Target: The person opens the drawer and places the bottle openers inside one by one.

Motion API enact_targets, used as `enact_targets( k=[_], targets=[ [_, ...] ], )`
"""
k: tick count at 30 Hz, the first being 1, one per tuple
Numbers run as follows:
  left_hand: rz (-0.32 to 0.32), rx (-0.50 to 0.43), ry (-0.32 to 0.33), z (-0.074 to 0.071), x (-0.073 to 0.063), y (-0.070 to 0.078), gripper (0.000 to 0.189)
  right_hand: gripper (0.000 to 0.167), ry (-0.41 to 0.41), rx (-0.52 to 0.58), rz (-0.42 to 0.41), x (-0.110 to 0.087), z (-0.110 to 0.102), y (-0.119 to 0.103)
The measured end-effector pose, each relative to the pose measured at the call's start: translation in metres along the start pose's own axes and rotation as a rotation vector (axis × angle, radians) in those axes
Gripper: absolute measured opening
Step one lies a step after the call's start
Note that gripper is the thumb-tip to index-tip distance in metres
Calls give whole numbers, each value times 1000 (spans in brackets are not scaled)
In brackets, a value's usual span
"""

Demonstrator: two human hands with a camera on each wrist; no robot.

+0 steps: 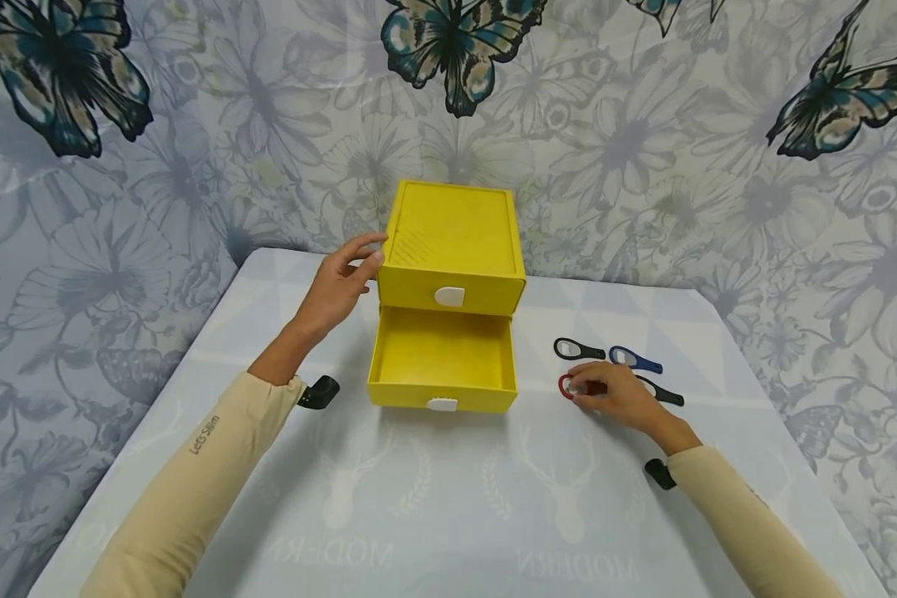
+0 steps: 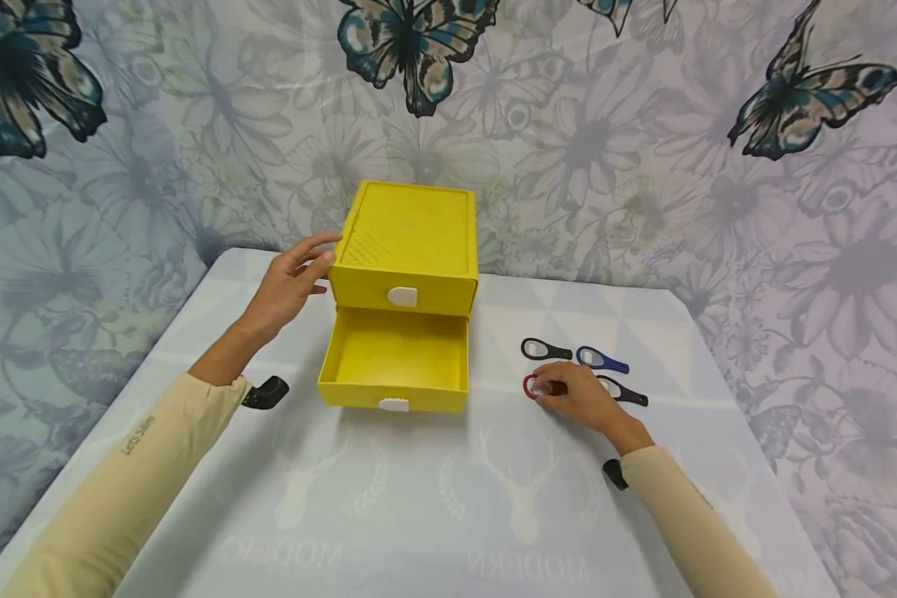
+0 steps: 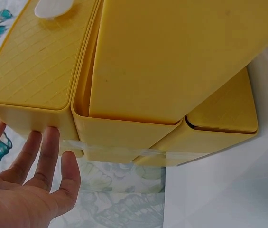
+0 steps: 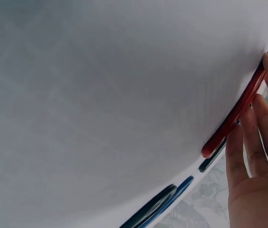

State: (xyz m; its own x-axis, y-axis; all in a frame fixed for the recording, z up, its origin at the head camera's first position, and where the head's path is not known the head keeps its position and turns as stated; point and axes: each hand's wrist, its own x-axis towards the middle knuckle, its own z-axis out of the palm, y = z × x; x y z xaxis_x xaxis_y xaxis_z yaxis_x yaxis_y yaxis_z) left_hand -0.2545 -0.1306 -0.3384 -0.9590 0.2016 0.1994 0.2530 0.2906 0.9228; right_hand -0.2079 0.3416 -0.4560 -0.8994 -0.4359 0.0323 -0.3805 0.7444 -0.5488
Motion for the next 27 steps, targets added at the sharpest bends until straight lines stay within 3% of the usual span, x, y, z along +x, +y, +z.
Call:
enact_targets(
  k=[17, 27],
  targets=[
    [-2, 9, 20, 0, 1, 1, 47, 28, -6, -38, -49, 2, -5, -9],
    [-8, 5, 26, 1, 1, 2, 46, 26, 37, -55, -100, 3, -19, -35]
  ],
)
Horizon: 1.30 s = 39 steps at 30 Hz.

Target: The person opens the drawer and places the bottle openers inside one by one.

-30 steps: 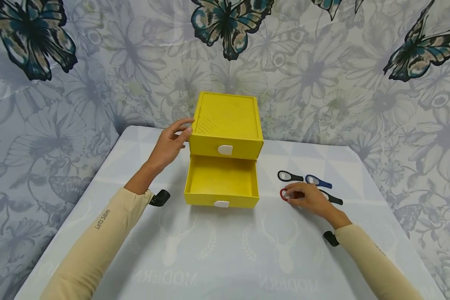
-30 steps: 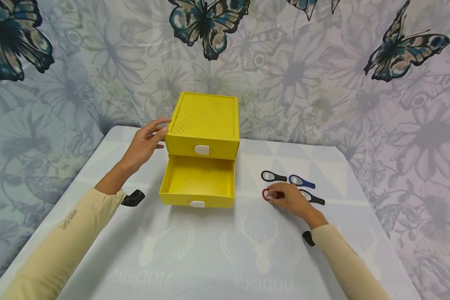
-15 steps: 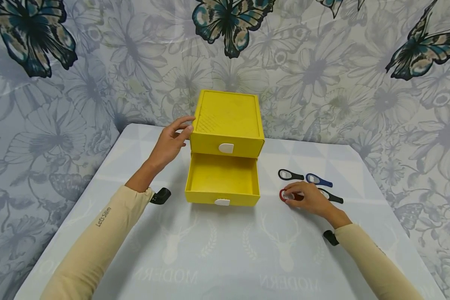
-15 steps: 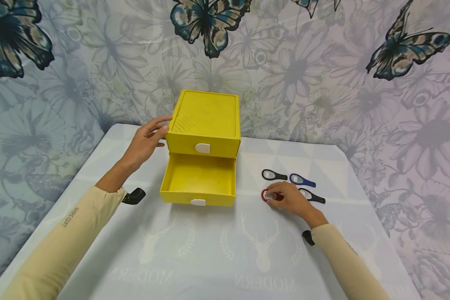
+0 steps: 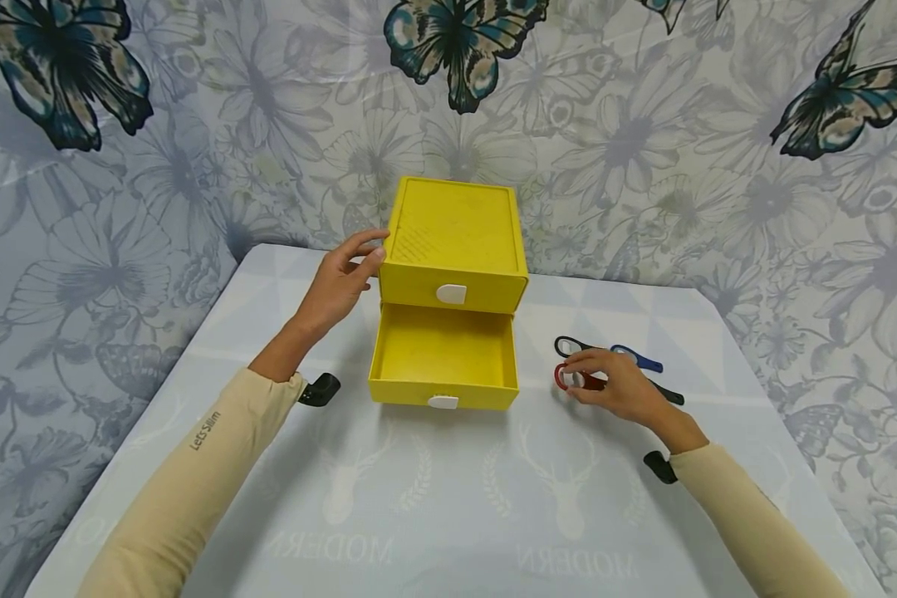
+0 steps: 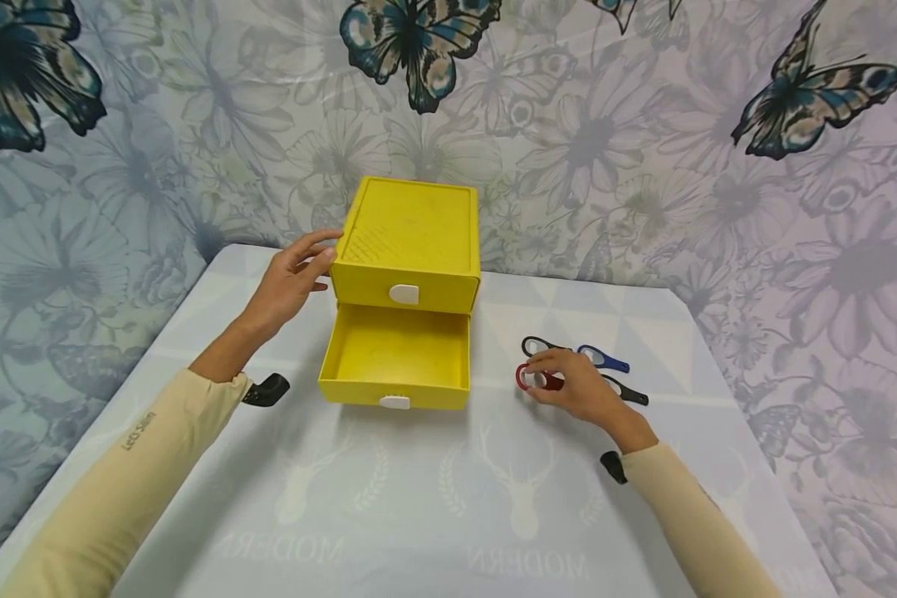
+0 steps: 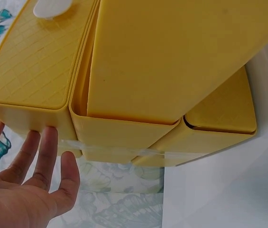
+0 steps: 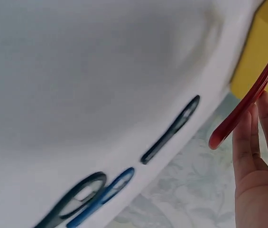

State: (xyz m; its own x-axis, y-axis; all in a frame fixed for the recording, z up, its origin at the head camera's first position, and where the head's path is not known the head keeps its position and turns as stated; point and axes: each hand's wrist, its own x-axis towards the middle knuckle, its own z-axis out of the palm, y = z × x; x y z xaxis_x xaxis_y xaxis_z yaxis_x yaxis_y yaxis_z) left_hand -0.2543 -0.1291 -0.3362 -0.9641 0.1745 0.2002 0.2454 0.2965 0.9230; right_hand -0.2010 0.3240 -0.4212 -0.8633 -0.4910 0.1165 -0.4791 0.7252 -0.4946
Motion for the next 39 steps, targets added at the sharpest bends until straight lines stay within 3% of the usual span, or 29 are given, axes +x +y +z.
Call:
enact_targets(
  k=[14, 25, 33, 39],
  targets=[
    [-1, 5, -7, -2, 0, 0, 47, 28, 104, -15, -142, 12, -25, -44],
    [8, 1, -2, -2, 2, -1, 47, 24, 115, -27, -235, 29, -41, -79],
    [13, -10, -2, -2, 1, 0, 46, 26, 93, -30, -236, 36, -46, -100],
    [12, -10, 0, -2, 1, -1, 46, 26, 19, -19, -222, 46, -46, -118]
  ],
)
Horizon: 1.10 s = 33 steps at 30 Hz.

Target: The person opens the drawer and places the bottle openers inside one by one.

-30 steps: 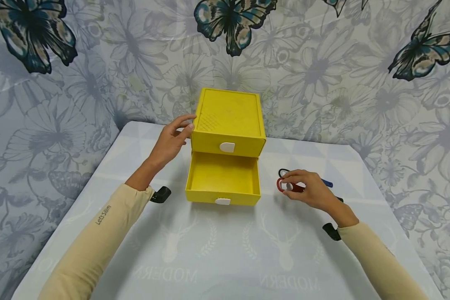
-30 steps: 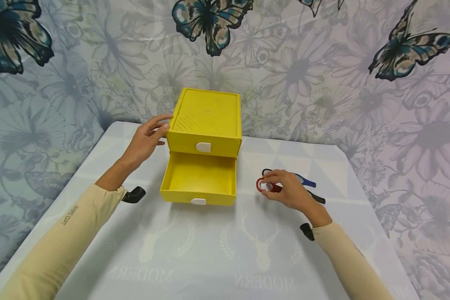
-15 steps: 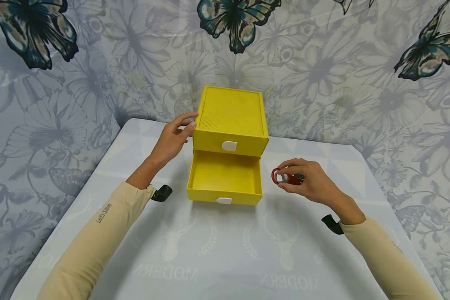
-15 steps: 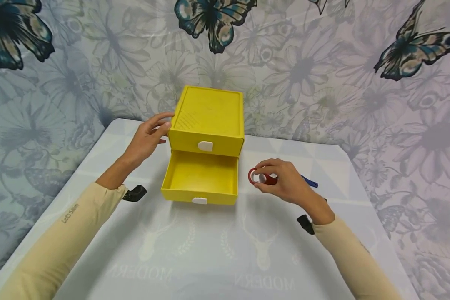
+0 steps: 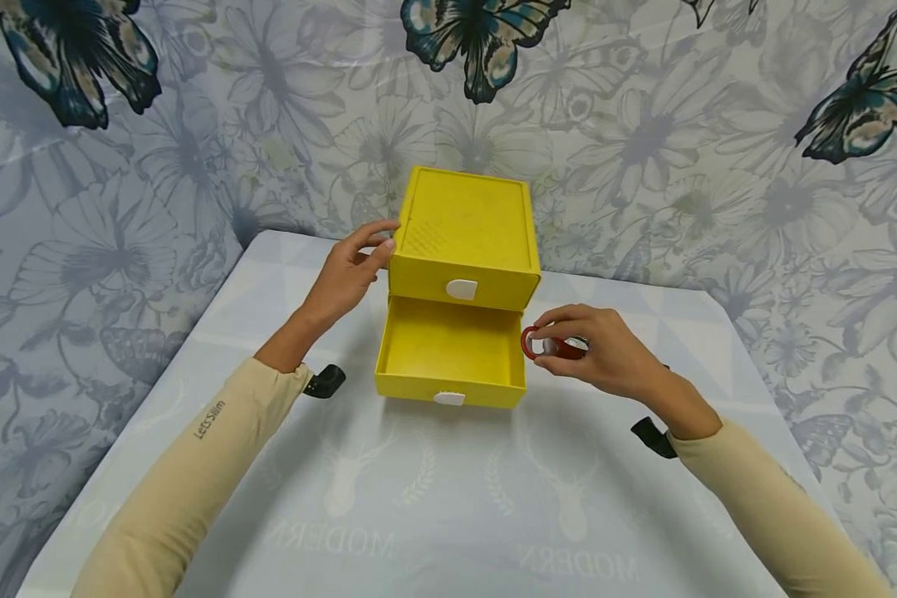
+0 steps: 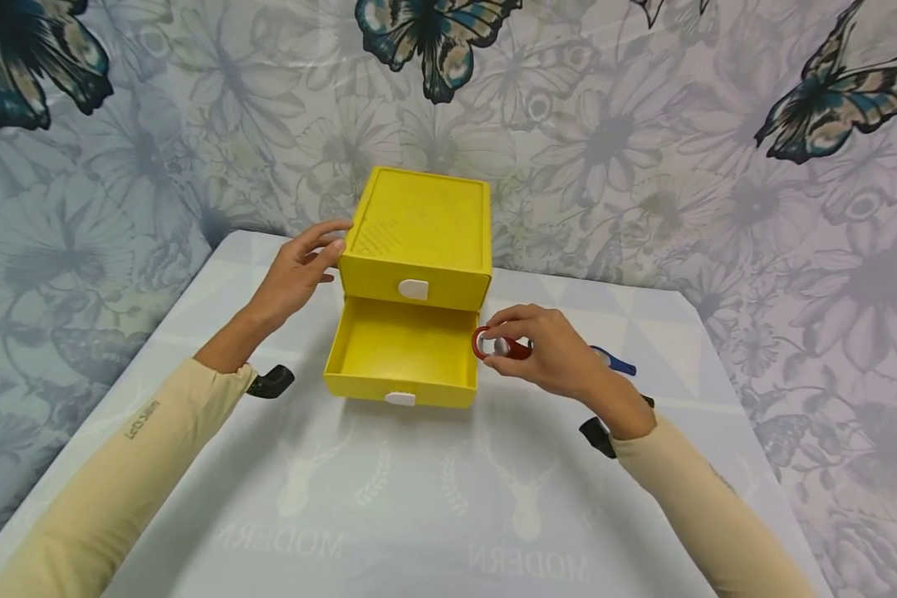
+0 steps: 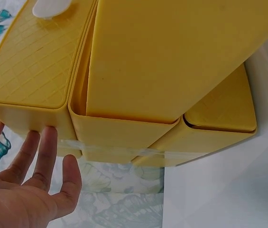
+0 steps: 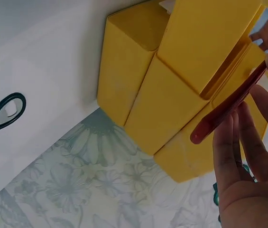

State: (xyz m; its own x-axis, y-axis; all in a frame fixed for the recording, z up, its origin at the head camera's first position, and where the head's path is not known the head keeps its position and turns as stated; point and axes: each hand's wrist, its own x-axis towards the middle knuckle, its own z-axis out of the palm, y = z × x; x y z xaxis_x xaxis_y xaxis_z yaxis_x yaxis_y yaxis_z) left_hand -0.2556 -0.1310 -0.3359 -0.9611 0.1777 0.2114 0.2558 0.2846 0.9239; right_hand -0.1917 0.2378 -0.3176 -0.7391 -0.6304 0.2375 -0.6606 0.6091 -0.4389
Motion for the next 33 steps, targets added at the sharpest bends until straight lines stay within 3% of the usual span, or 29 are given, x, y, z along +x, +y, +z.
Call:
enact_targets(
  k=[5, 15, 33],
  targets=[
    [4, 3, 0, 0, 0, 0, 46, 27, -52, 17, 3, 11, 2, -10],
    [8, 1, 2, -1, 1, -4, 47, 23, -93, -5, -89, 37, 11, -24],
    [-5, -10, -2, -1, 0, -1, 45, 19, -215, -46, -217, 86, 51, -44]
  ],
)
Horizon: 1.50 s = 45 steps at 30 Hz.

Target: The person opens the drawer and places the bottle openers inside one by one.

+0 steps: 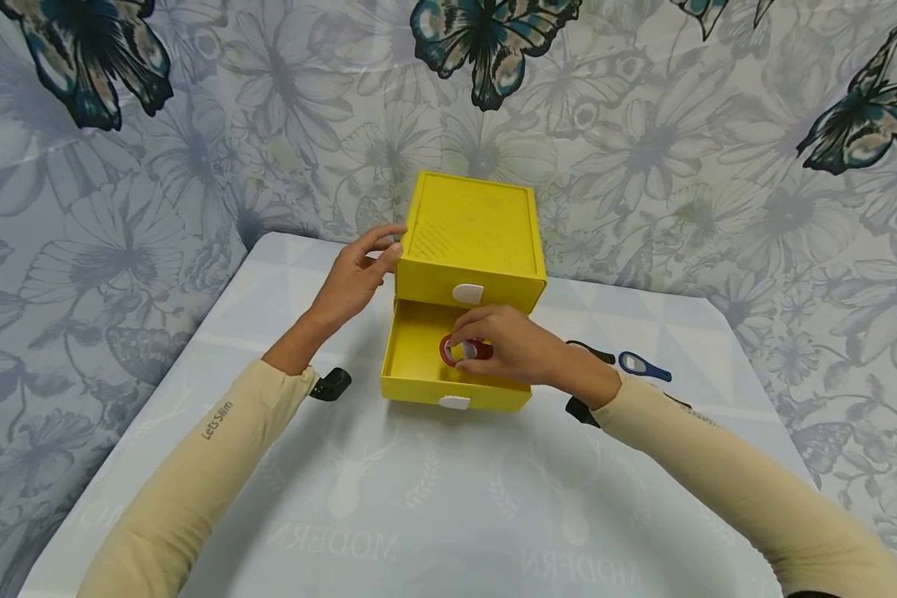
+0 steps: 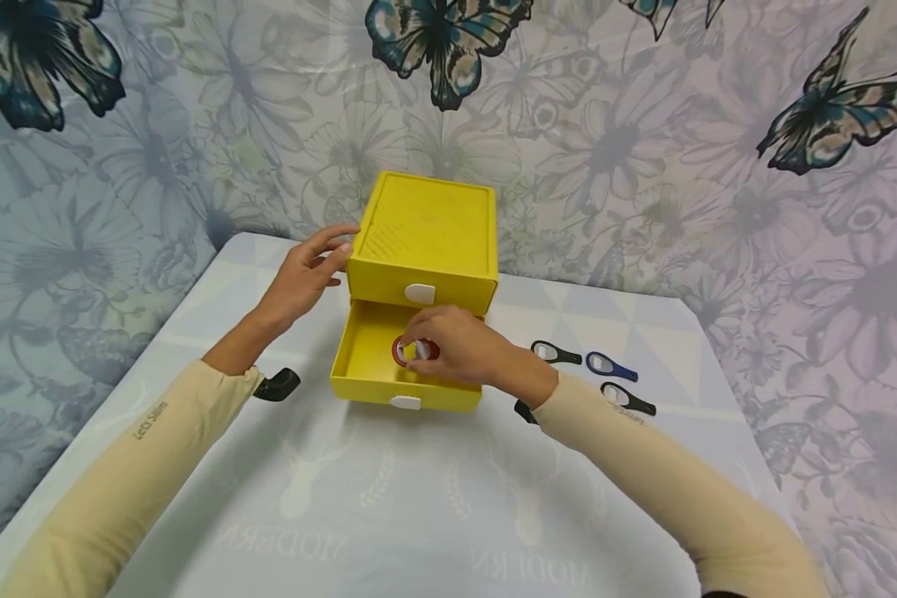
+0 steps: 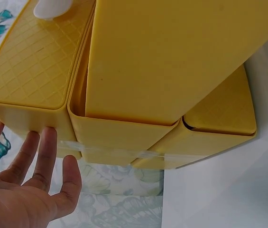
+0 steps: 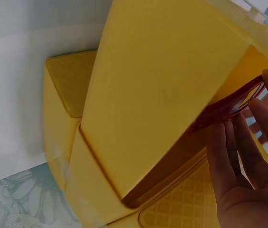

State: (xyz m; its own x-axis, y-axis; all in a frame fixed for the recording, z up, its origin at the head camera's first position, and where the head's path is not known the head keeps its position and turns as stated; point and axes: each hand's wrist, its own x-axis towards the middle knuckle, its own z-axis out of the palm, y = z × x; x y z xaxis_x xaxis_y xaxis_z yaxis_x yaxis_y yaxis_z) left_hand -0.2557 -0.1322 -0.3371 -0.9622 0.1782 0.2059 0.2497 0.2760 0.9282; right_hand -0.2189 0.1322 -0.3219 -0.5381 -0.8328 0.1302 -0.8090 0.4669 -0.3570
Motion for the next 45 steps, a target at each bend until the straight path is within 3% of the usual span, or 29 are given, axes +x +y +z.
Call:
enact_targets(
  k=[15, 22, 28, 45],
  targets=[
    [-8, -9, -12, -1, 0, -1, 45, 25, -105, -59, 10, 31, 10, -10],
    [0, -7, -23, -1, 1, -3, 46, 23, -81, -68, -6, 37, 13, -12],
    [4, 3, -19, -2, 0, -2, 46, 31, -41, -74, 15, 42, 14, -16],
    [-52, 45, -26, -2, 4, 3, 44, 21, 35, -32, 50, 7, 5, -4]
  ],
)
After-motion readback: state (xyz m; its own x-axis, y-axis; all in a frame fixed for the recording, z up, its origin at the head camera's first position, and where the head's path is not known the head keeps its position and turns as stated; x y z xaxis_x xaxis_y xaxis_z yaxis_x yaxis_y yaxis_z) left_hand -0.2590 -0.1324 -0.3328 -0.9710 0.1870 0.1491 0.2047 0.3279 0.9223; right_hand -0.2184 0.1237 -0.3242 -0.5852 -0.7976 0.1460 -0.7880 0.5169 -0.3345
